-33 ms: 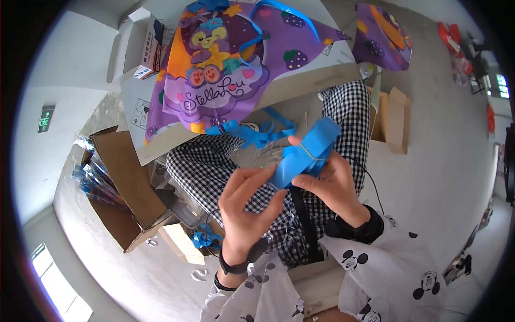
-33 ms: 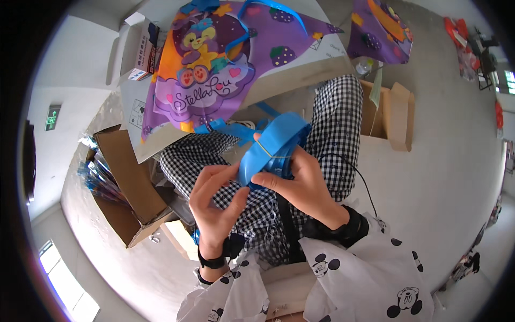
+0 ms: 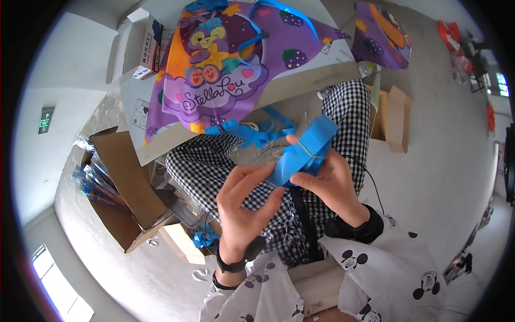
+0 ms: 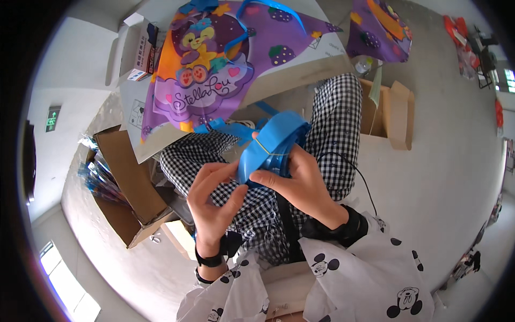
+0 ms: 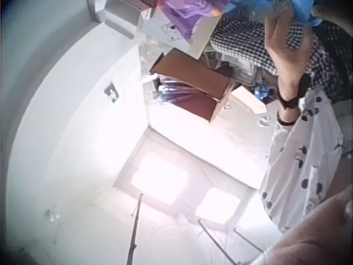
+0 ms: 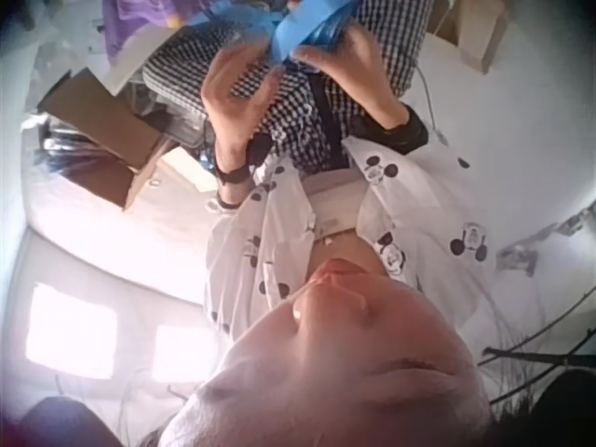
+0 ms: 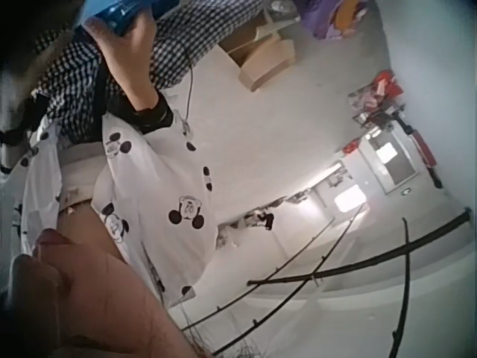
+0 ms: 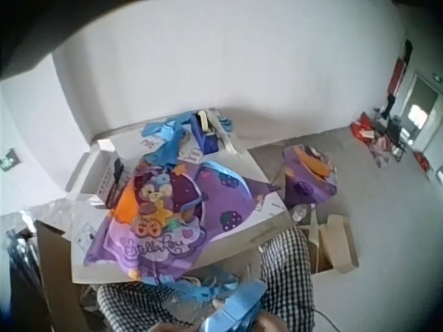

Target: Assembling a character-themed kite by attaching decorative blue streamers and plastic framing components.

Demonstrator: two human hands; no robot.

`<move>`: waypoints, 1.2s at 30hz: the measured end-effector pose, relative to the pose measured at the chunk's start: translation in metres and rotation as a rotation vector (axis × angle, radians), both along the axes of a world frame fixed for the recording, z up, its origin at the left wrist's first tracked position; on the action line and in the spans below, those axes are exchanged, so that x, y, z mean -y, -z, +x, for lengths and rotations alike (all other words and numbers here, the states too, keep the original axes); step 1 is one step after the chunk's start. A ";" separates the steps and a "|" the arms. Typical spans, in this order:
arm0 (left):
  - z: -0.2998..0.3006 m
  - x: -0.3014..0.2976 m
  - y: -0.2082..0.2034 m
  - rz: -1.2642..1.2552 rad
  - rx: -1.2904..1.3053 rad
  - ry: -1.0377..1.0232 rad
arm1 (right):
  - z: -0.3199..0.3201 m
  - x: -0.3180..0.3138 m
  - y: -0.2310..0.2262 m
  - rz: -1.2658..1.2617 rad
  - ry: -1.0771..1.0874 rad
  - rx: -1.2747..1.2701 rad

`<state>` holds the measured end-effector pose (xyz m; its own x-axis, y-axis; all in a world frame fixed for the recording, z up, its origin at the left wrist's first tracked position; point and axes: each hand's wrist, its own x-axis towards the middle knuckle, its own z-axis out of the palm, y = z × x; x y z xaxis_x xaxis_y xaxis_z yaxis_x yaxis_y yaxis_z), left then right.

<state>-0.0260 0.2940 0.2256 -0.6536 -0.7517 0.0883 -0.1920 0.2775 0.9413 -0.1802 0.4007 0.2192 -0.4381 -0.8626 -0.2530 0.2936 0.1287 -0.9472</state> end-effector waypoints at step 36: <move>-0.024 0.053 -0.077 0.378 -0.045 0.339 | -0.022 0.022 -0.039 -0.140 0.068 0.109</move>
<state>-0.0497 0.2409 0.3027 -0.8679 -0.4831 -0.1154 -0.1074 -0.0443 0.9932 -0.2019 0.3789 0.2579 -0.4734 -0.8619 -0.1817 0.3993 -0.0261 -0.9164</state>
